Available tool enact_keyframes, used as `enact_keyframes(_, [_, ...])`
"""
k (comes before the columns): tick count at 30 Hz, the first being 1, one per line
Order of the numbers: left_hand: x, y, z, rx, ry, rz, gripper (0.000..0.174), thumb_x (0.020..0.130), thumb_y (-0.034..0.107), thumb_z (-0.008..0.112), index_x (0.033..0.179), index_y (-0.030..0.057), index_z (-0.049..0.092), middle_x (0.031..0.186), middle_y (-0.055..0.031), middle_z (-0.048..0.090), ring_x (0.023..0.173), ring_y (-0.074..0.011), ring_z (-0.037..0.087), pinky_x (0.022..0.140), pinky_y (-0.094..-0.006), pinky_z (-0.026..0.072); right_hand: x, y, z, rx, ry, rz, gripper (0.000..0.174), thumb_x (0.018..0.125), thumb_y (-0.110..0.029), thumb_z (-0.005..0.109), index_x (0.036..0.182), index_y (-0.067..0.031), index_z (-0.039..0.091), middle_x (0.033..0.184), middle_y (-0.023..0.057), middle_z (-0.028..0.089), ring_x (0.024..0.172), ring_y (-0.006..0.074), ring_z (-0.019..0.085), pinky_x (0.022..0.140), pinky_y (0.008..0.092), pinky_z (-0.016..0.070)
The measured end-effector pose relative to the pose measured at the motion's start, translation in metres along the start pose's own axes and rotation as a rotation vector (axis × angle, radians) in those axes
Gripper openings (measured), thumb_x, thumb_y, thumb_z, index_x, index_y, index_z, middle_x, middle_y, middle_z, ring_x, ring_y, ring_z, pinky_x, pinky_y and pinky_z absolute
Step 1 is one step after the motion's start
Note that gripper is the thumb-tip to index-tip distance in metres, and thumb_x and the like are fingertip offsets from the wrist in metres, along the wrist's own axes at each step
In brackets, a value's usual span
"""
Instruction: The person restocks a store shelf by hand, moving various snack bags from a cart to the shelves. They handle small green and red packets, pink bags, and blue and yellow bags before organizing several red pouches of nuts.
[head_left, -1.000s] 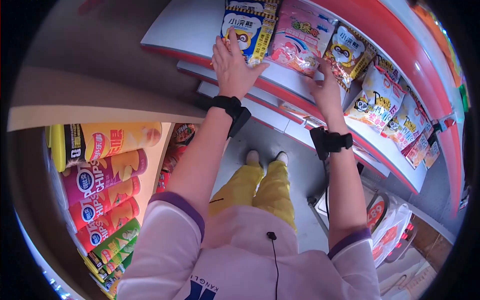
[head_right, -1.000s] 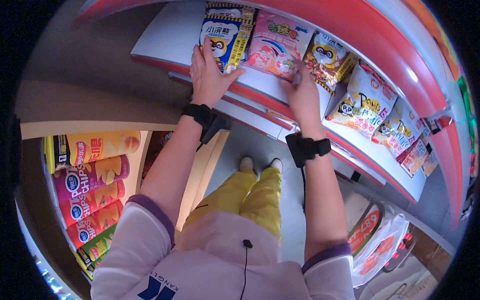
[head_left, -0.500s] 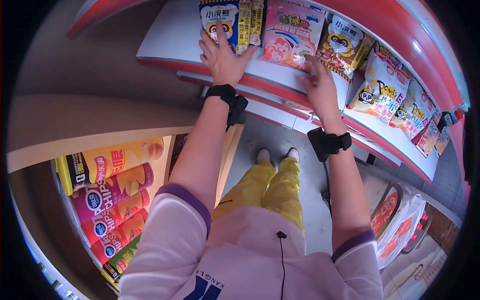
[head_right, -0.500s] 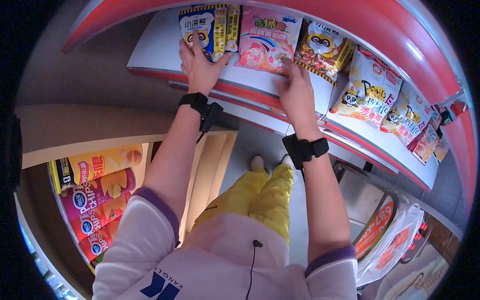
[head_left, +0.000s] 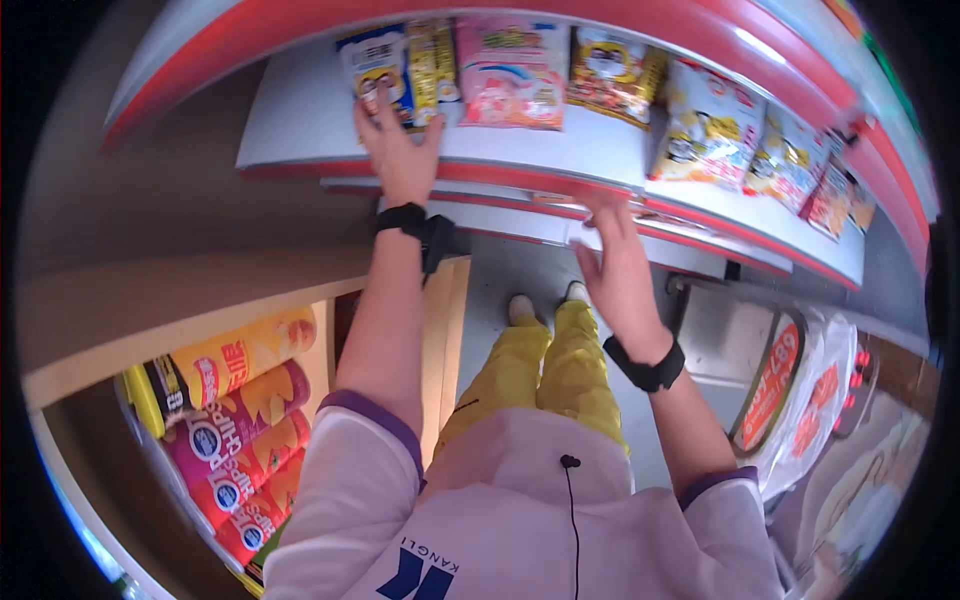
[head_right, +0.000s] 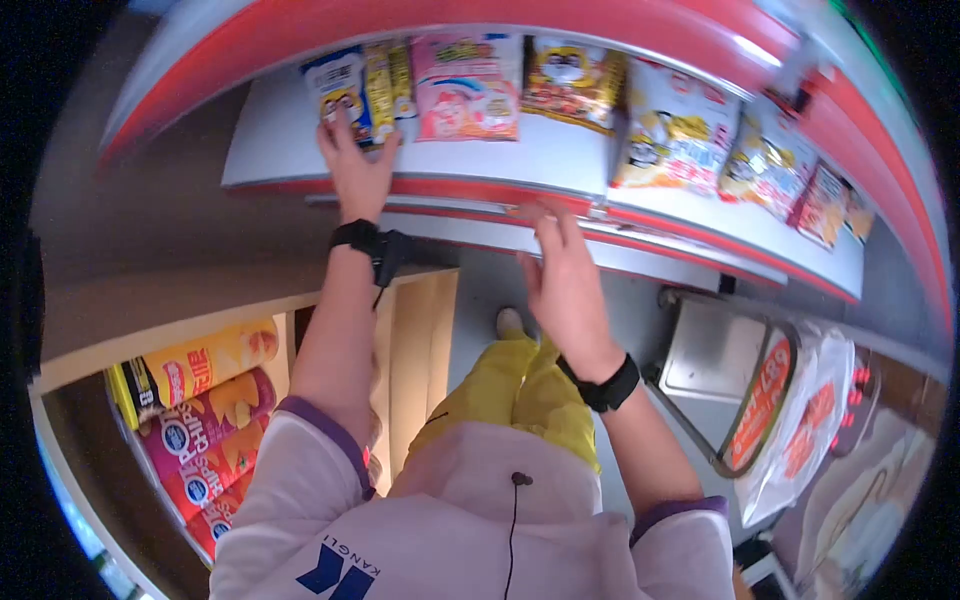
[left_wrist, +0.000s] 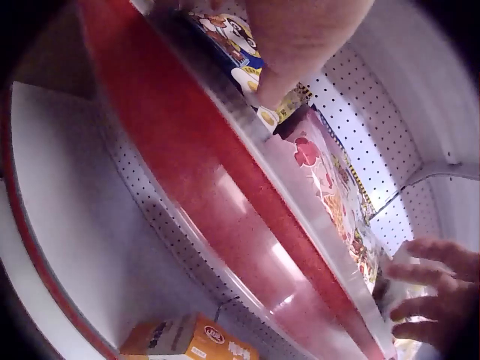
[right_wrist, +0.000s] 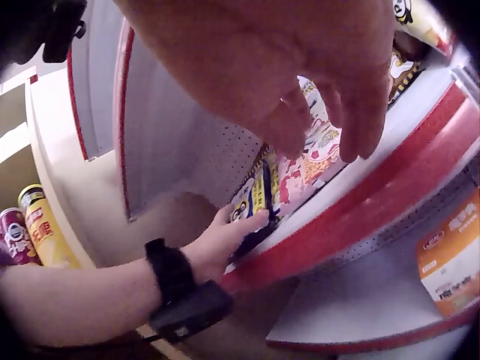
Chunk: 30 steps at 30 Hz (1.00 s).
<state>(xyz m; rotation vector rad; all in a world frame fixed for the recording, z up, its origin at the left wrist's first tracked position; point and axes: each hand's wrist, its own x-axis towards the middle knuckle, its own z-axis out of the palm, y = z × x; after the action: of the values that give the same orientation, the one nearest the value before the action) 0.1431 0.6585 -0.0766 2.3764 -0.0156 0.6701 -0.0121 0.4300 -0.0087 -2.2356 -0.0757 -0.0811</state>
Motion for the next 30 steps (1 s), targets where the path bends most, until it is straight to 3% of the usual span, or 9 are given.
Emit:
enact_keyframes(6, [-0.006,0.008,-0.017,0.015,-0.029,0.051,0.064,0.073,0.024,0.073,0.122,-0.0052,0.043,0.12,-0.0219,0.045,0.112,-0.0321,0.044,0.096,-0.0404,0.035,-0.123,0.025,-0.018,-0.103,-0.003,0.148,0.042,0.071,0.005,0.059,0.11,-0.0059,0.049,0.112,0.0141,0.049,0.095,0.0327,0.054,0.078,0.0388,0.0476])
enact_keyframes(8, [-0.02,0.018,-0.04,0.194,0.063,0.26,0.061,0.075,0.026,0.071,0.12,-0.0044,0.044,0.117,-0.0226,0.047,0.109,-0.0349,0.045,0.094,-0.0417,0.0363,-0.16,0.025,-0.025,-0.042,-0.083,0.24,0.037,0.076,-0.001,0.056,0.113,-0.0029,0.048,0.107,0.0161,0.049,0.095,0.0345,0.054,0.078,0.0402,0.0463])
enact_keyframes(12, [-0.087,0.052,-0.057,0.099,0.163,0.126,0.047,0.08,0.012,0.065,0.119,-0.0042,0.044,0.118,-0.021,0.045,0.11,-0.0352,0.043,0.095,-0.0428,0.0334,-0.201,0.035,-0.041,-0.079,-0.143,0.314,0.035,0.077,-0.005,0.059,0.11,-0.0066,0.05,0.105,0.0121,0.053,0.09,0.0314,0.057,0.075,0.0395,0.0477])
enact_keyframes(16, [-0.18,0.066,-0.054,-0.259,-0.171,-0.016,0.042,0.081,0.001,0.058,0.119,-0.0025,0.044,0.117,-0.0176,0.046,0.109,-0.0309,0.046,0.096,-0.039,0.0345,-0.217,0.046,-0.072,-0.147,-0.25,0.191,0.023,0.08,-0.01,0.057,0.103,-0.0059,0.054,0.092,0.0099,0.057,0.085,0.0301,0.058,0.073,0.0391,0.0473])
enact_keyframes(20, [-0.284,0.061,-0.044,-0.41,-0.881,-0.256,0.041,0.08,0.0,0.056,0.12,-0.0026,0.045,0.119,-0.0168,0.049,0.112,-0.0257,0.047,0.095,-0.0347,0.0376,-0.231,0.052,-0.123,-0.07,-0.13,0.113,0.013,0.078,-0.009,0.055,0.09,-0.0047,0.057,0.081,0.0105,0.057,0.082,0.0304,0.057,0.07,0.0385,0.0472])
enact_keyframes(22, [-0.319,0.102,-0.05,-0.195,-1.197,-0.192,0.041,0.079,0.005,0.059,0.119,0.0008,0.048,0.119,-0.0154,0.052,0.111,-0.0236,0.049,0.092,-0.0341,0.04,-0.25,0.065,-0.147,-0.038,-0.072,0.076,0.013,0.078,-0.01,0.055,0.09,-0.0055,0.057,0.082,0.0107,0.057,0.082,0.0302,0.057,0.07,0.0386,0.0472])
enact_keyframes(25, [-0.383,0.09,-0.035,-0.117,-1.314,-0.105,0.039,0.079,0.011,0.061,0.116,0.0033,0.052,0.111,-0.0133,0.058,0.102,-0.0228,0.055,0.088,-0.0338,0.043,-0.288,0.084,-0.184,0.031,0.013,0.034,0.014,0.079,-0.011,0.056,0.092,-0.0062,0.058,0.084,0.0108,0.058,0.083,0.03,0.057,0.071,0.039,0.0471])
enact_keyframes(27, [-0.419,0.089,-0.038,-0.077,-1.386,-0.39,0.038,0.079,0.016,0.063,0.114,0.0046,0.054,0.103,-0.0115,0.062,0.093,-0.021,0.059,0.084,-0.0329,0.0457,-0.322,0.097,-0.209,0.087,0.042,0.017,0.015,0.079,-0.011,0.056,0.093,-0.0062,0.058,0.085,0.0107,0.058,0.083,0.03,0.057,0.071,0.0393,0.047])
enact_keyframes(30, [-0.451,0.079,-0.037,0.029,-1.464,-0.462,0.039,0.078,0.021,0.065,0.112,0.0045,0.055,0.099,-0.0103,0.063,0.089,-0.02,0.06,0.081,-0.032,0.047,-0.369,0.117,-0.241,0.117,0.031,0.121,0.018,0.081,-0.013,0.058,0.097,-0.0047,0.059,0.091,0.0095,0.061,0.084,0.0304,0.058,0.073,0.0392,0.0471])
